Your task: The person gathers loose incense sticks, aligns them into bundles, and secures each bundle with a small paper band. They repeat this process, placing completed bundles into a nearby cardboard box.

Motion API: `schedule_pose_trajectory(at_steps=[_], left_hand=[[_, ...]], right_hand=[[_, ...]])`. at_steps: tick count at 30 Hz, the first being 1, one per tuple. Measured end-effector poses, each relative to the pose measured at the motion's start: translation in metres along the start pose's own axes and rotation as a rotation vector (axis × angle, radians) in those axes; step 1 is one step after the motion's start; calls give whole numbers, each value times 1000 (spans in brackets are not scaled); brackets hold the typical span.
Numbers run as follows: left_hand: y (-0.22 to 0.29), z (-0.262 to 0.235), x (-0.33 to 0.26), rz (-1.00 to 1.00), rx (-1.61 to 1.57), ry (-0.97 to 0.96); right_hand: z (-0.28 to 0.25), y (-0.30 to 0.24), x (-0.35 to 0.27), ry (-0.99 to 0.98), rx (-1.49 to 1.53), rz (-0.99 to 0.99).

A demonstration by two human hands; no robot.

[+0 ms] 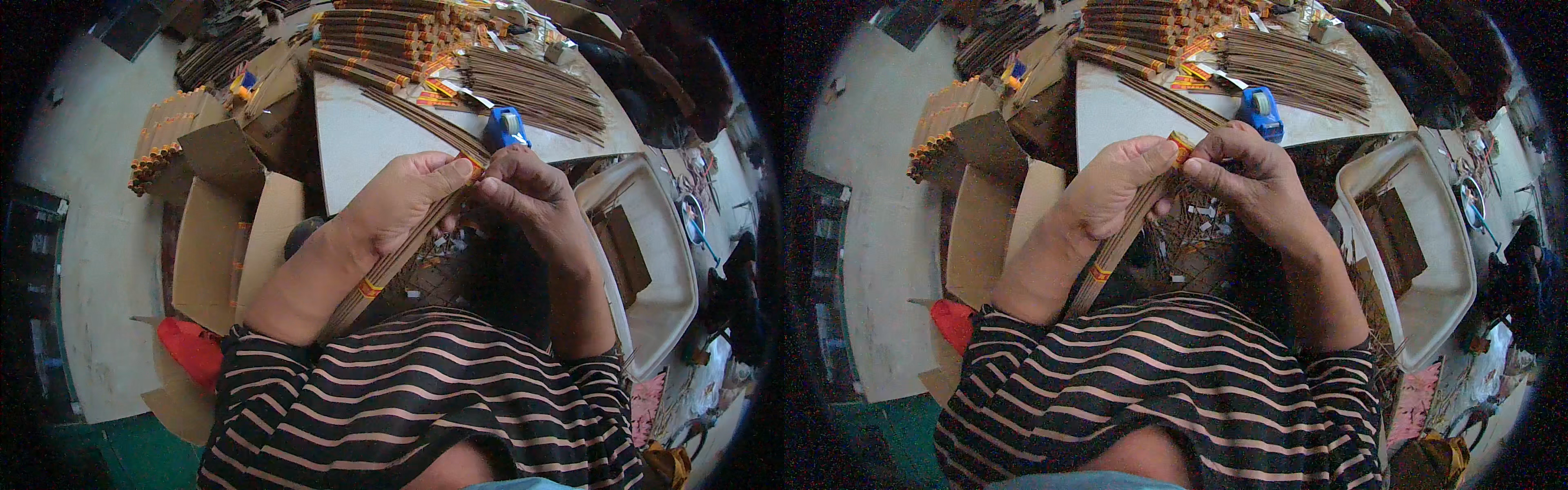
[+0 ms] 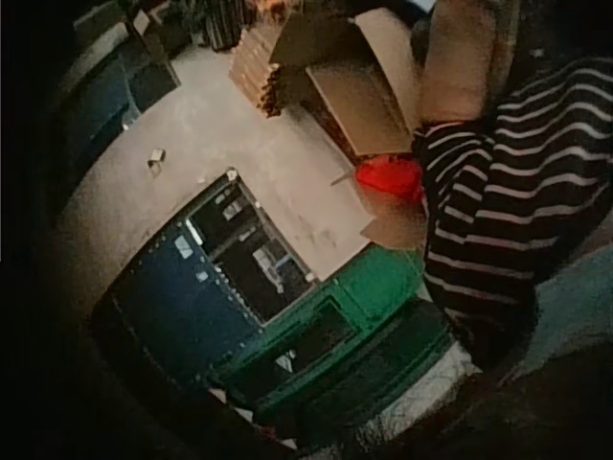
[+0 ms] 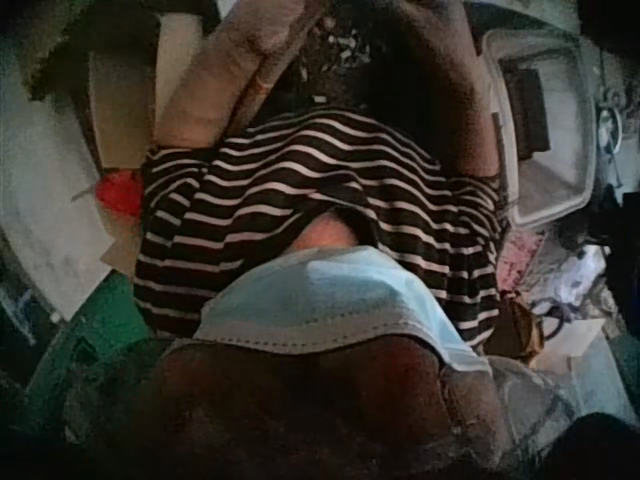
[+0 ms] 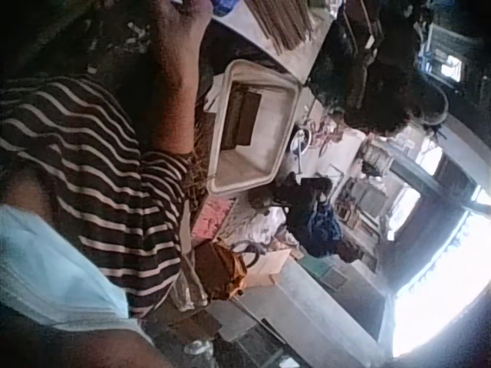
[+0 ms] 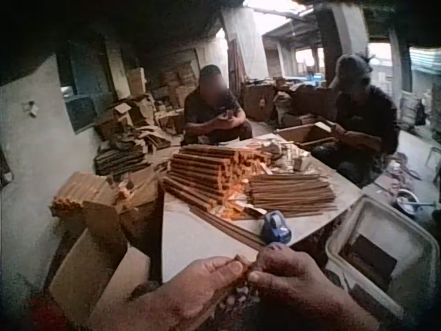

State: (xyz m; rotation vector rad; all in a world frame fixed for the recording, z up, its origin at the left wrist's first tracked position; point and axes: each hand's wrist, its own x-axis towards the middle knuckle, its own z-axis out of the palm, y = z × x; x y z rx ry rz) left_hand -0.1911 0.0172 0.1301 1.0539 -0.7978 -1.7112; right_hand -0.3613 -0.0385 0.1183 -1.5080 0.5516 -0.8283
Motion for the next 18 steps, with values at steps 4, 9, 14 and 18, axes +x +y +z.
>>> schedule_pose_trajectory(at_steps=[4,9,14,18], left_hand=[[-3,0,-9,20,-6,-25],[-6,-4,-14,52,41,-43],[-6,3,-19,41,42,-5],[-8,4,-22,34,6,-18]], right_hand=[[4,-5,-5,-7,-83,-2],[7,-5,-6,6,-162,-68],[9,0,-7,44,-91,8],[12,-7,-8,46,-75,147]])
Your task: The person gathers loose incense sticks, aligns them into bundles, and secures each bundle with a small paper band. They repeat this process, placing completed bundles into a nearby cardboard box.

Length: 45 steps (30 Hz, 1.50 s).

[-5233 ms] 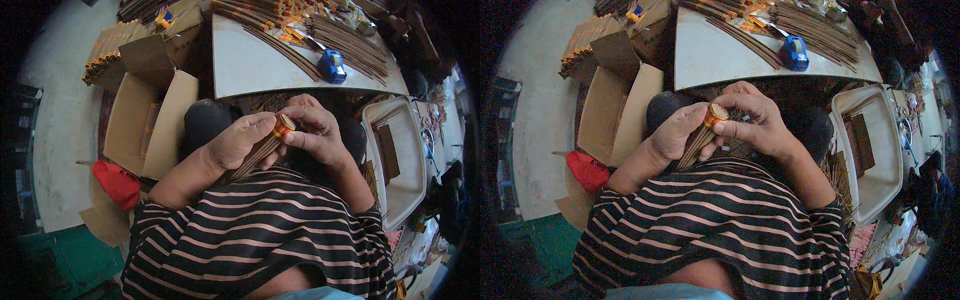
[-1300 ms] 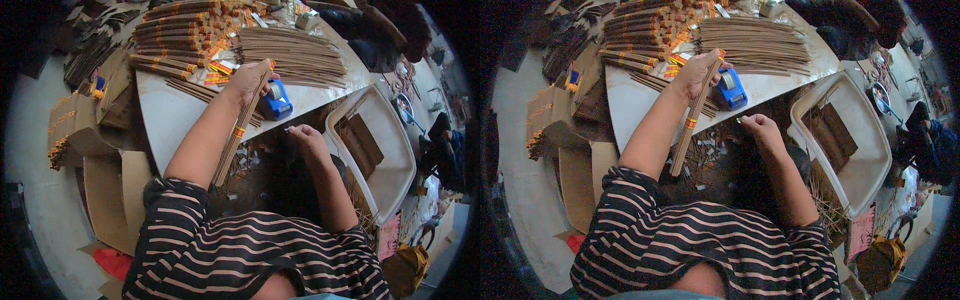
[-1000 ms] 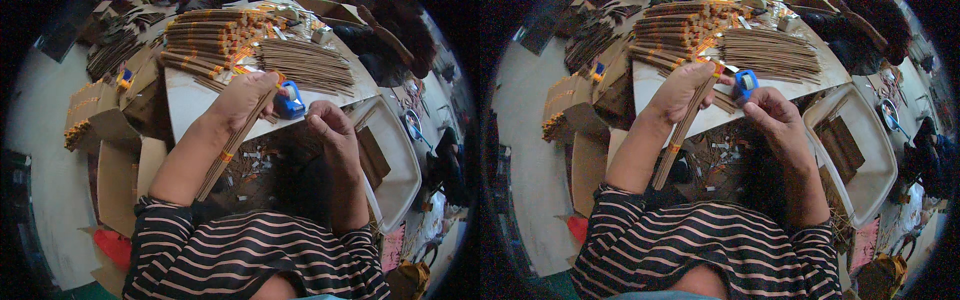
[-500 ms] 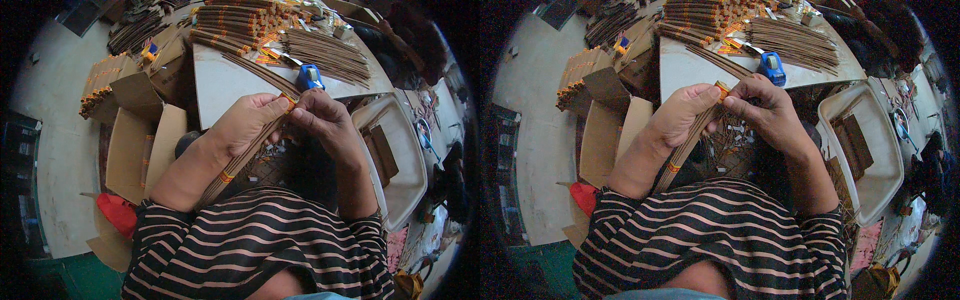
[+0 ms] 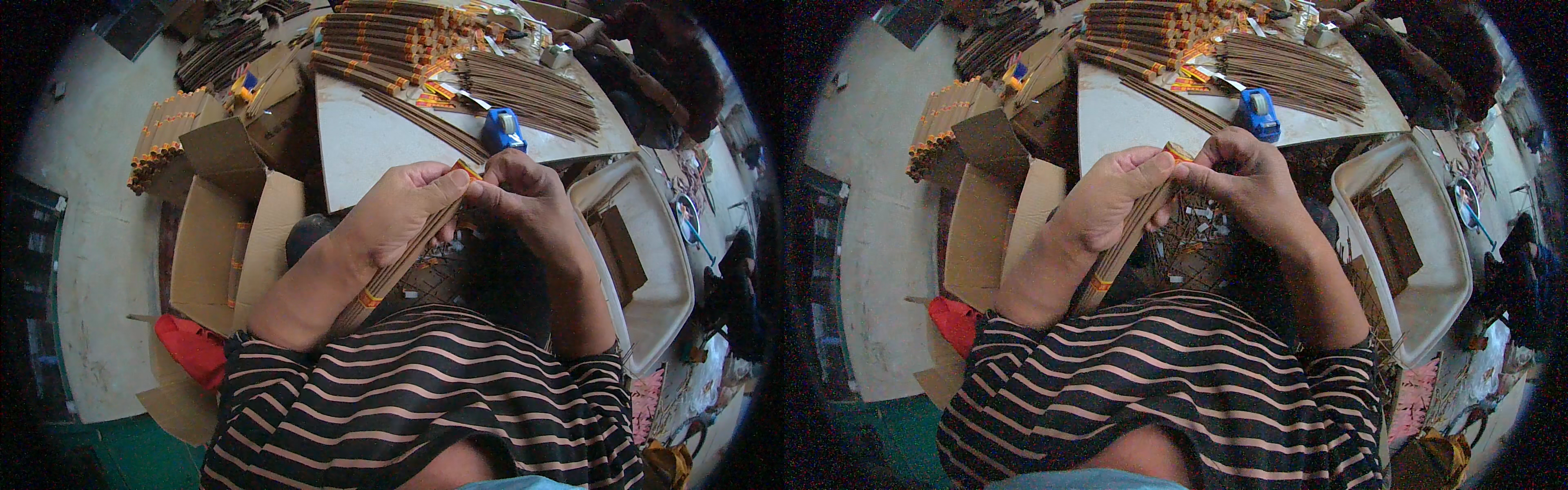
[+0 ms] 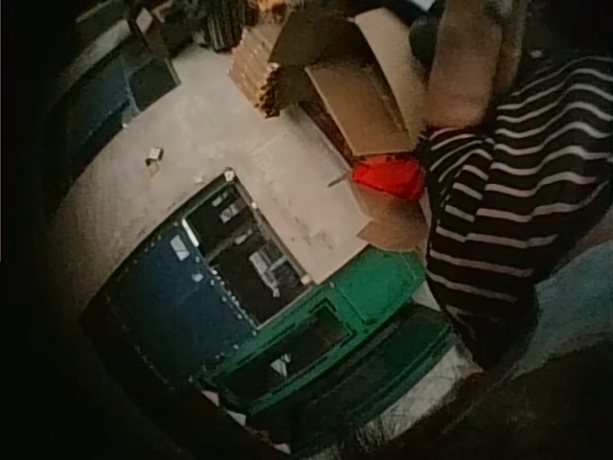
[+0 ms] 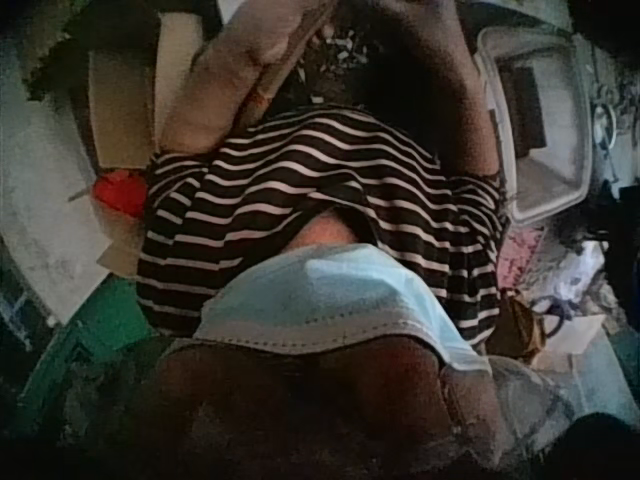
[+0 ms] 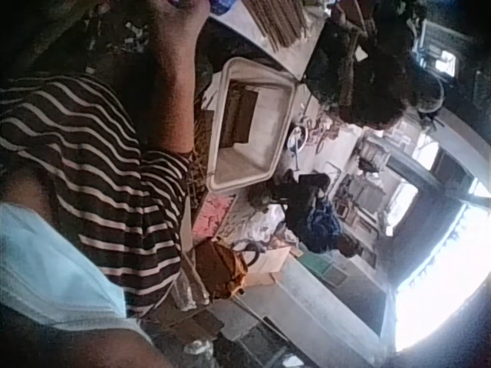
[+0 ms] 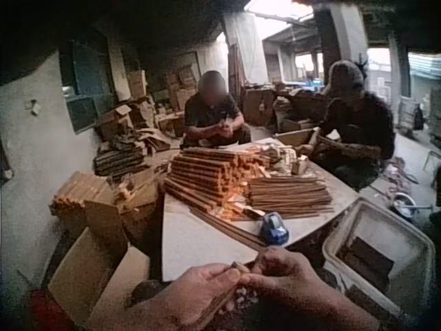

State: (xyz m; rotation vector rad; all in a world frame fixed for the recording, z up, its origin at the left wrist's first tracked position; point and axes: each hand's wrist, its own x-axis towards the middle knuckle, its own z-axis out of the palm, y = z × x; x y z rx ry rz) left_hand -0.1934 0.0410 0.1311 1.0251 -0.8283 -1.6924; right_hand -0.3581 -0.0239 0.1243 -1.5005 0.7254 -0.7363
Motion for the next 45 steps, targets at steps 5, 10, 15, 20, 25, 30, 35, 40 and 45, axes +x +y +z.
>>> schedule_pose_trajectory(at_steps=[5,10,15,20,25,30,35,40,45], left_hand=[[-6,-2,-3,-1,40,38],[-12,-1,-5,15,28,46],[-14,1,-8,31,15,9],[-11,7,-11,50,54,28],[-19,6,-8,90,142,20],[-17,6,-7,61,74,53],[-15,4,-6,19,18,57],[-15,3,-5,29,-30,38],[-18,-2,-2,69,-51,-23]], right_hand=[[0,6,1,-31,4,-16],[1,6,2,-90,26,13],[0,12,3,-140,82,-3],[-1,13,3,-138,61,-14],[0,9,2,-138,67,-15],[-1,4,0,-183,200,-15],[-7,16,3,-132,65,-52],[-4,15,4,-88,60,-116],[1,25,7,-48,171,-147]])
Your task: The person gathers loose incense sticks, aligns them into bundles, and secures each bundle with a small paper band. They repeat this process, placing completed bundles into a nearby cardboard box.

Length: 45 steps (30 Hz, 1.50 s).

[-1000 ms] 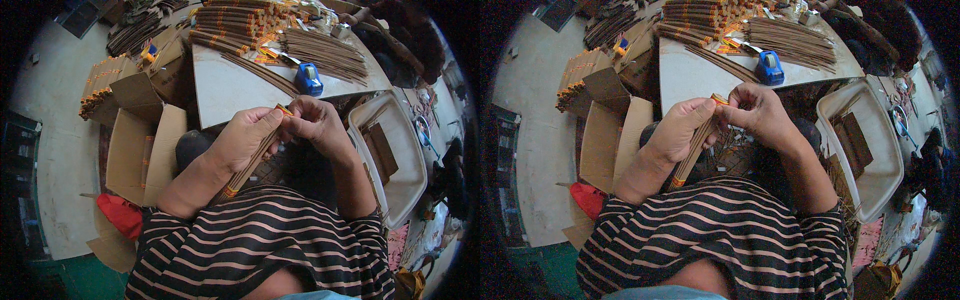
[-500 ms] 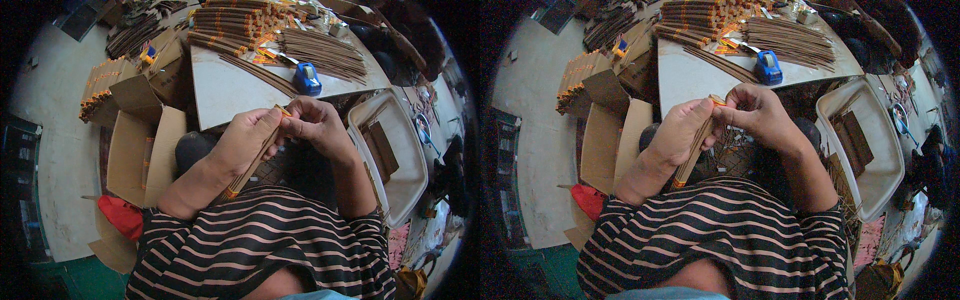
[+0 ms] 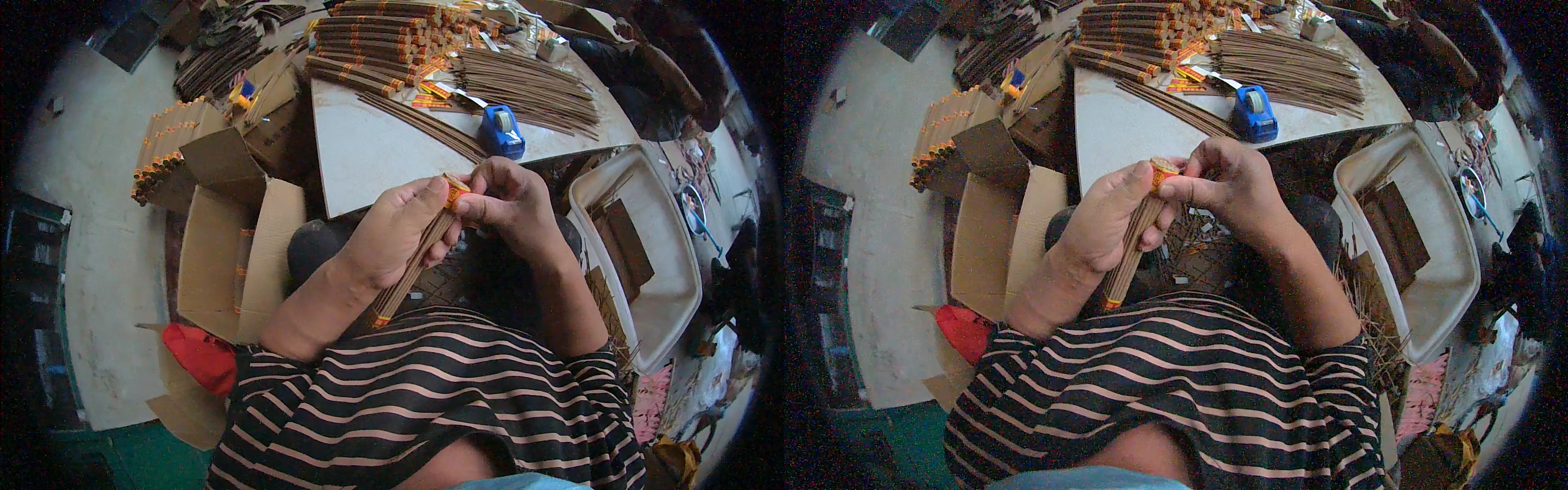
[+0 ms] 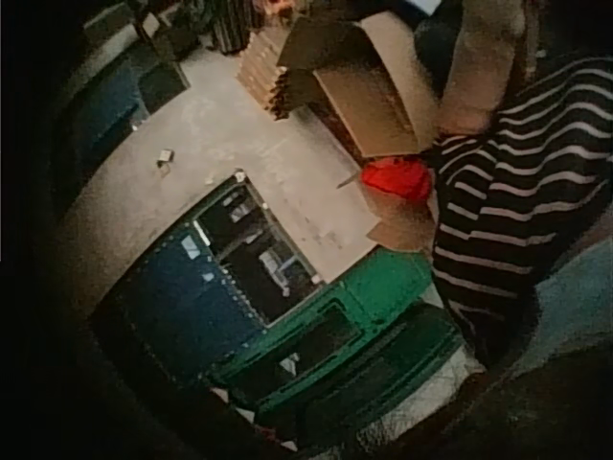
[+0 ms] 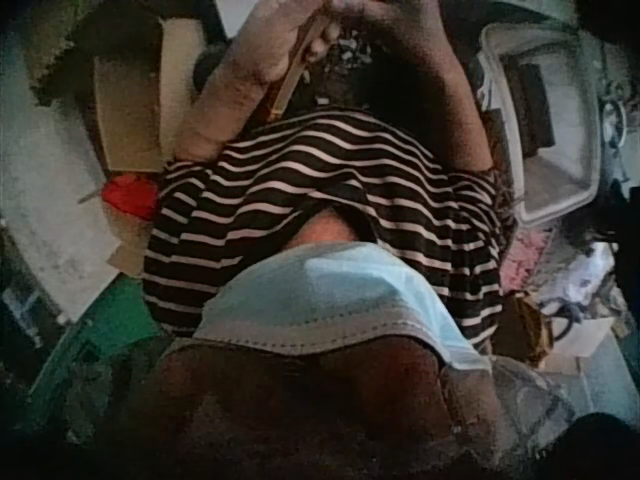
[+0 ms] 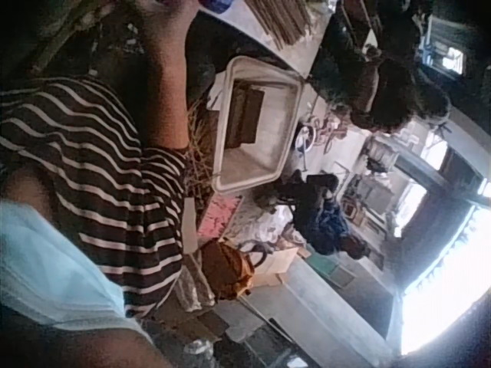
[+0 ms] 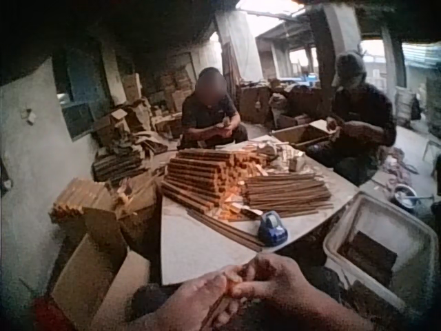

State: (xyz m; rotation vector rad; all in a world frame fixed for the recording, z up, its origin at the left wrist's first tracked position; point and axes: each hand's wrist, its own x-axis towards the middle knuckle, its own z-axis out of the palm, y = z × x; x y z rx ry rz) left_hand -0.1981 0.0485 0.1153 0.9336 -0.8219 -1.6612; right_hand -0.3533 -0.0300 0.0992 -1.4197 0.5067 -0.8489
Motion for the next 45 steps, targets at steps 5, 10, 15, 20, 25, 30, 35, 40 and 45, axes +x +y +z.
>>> schedule_pose_trajectory(at_steps=[5,10,15,20,25,30,35,40,45], left_hand=[[4,7,-6,23,11,-23],[7,10,-6,-14,-91,-129],[7,5,-6,-38,-164,-227],[13,7,-11,-32,-179,-265],[53,6,-6,359,140,-70],[114,-28,13,1001,365,87],[99,-94,61,1117,554,280],[103,-100,66,1145,470,434],[98,-61,43,1140,0,545]], right_hand=[[-1,6,2,-66,119,7],[-3,23,7,-194,107,-188],[3,33,7,-225,279,-247],[10,41,12,-267,411,-236],[12,39,21,-65,593,-20],[10,38,17,137,334,21],[5,59,13,127,298,58],[20,54,20,-22,134,238],[60,55,43,-259,124,147]])
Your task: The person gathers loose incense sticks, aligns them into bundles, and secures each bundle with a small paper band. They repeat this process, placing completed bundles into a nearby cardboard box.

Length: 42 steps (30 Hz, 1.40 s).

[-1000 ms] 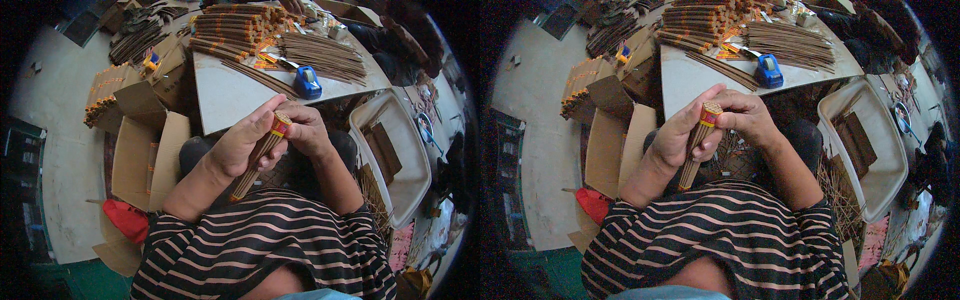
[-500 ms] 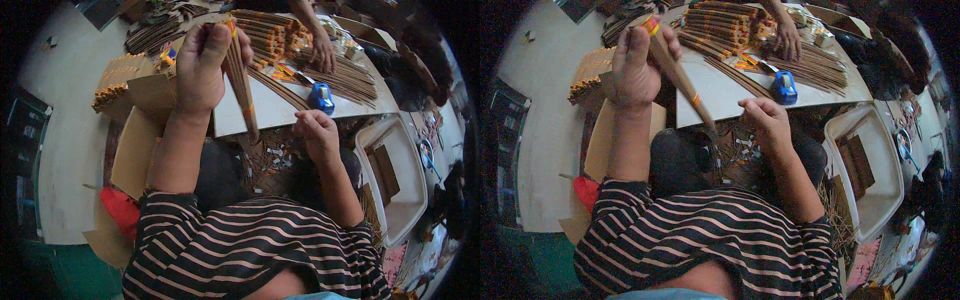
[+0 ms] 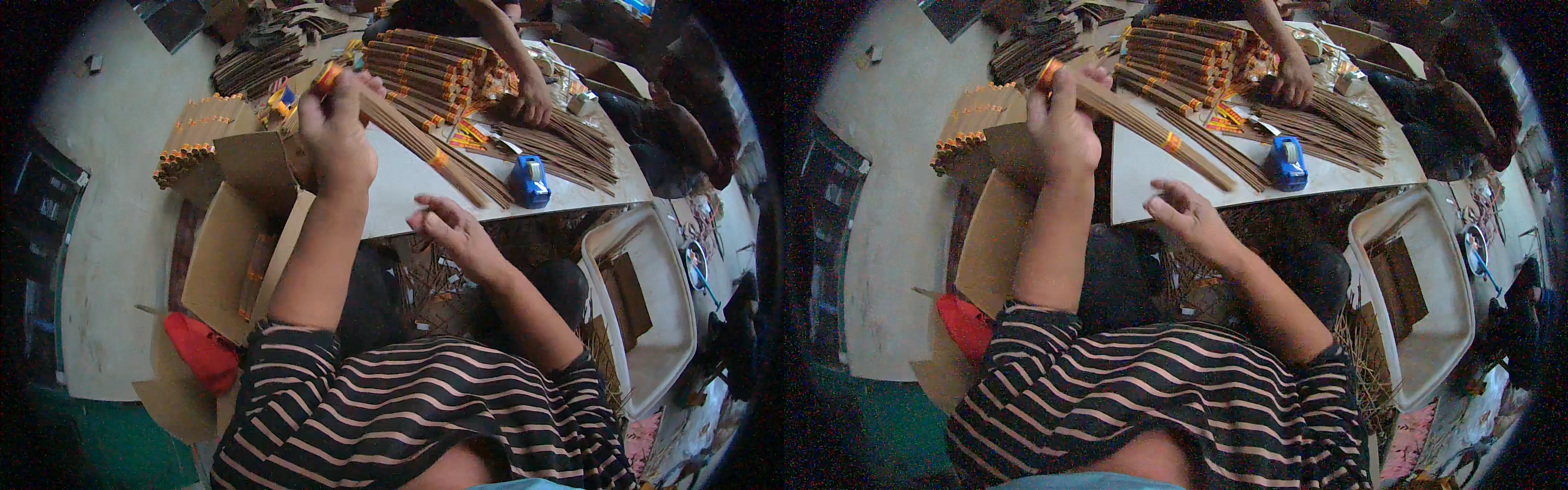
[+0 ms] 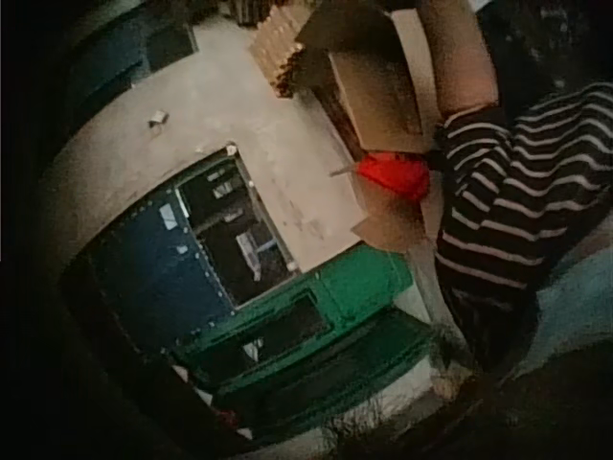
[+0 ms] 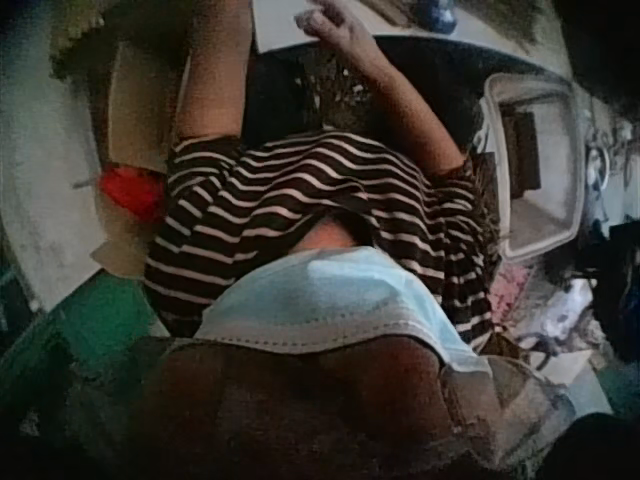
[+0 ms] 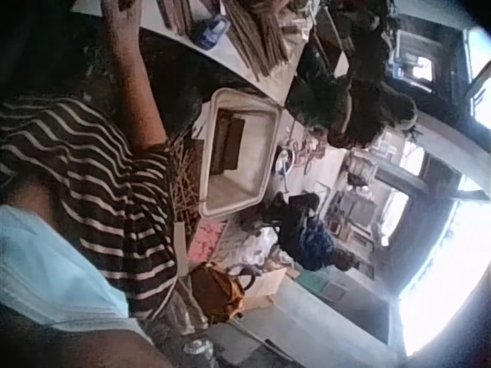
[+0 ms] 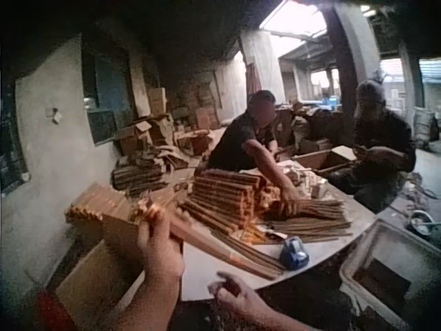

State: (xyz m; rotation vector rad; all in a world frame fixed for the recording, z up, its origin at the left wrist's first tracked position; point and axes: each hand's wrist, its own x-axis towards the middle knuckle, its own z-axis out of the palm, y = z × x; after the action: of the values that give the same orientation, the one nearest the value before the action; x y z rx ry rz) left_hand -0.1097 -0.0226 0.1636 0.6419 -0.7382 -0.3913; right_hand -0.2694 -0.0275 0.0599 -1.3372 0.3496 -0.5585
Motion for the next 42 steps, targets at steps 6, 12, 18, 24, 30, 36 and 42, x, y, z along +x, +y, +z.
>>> schedule_pose_trajectory(at_steps=[6,12,18,24,30,36,42], left_hand=[[14,-38,-63,-378,-312,278],[-18,-88,-124,-898,10,225],[18,-36,-82,-224,183,-287],[35,-25,-27,-411,-81,-298],[26,-26,2,-487,-192,-293],[42,0,5,-263,-48,-289],[29,18,17,6,228,-428]], right_hand=[[26,-18,10,451,501,-530],[11,-55,16,404,237,-528],[11,-20,12,250,-448,-325],[36,-20,11,23,-449,69],[43,-24,22,-16,-247,173],[33,-29,39,33,-447,-18],[18,-48,88,12,-450,-272]])
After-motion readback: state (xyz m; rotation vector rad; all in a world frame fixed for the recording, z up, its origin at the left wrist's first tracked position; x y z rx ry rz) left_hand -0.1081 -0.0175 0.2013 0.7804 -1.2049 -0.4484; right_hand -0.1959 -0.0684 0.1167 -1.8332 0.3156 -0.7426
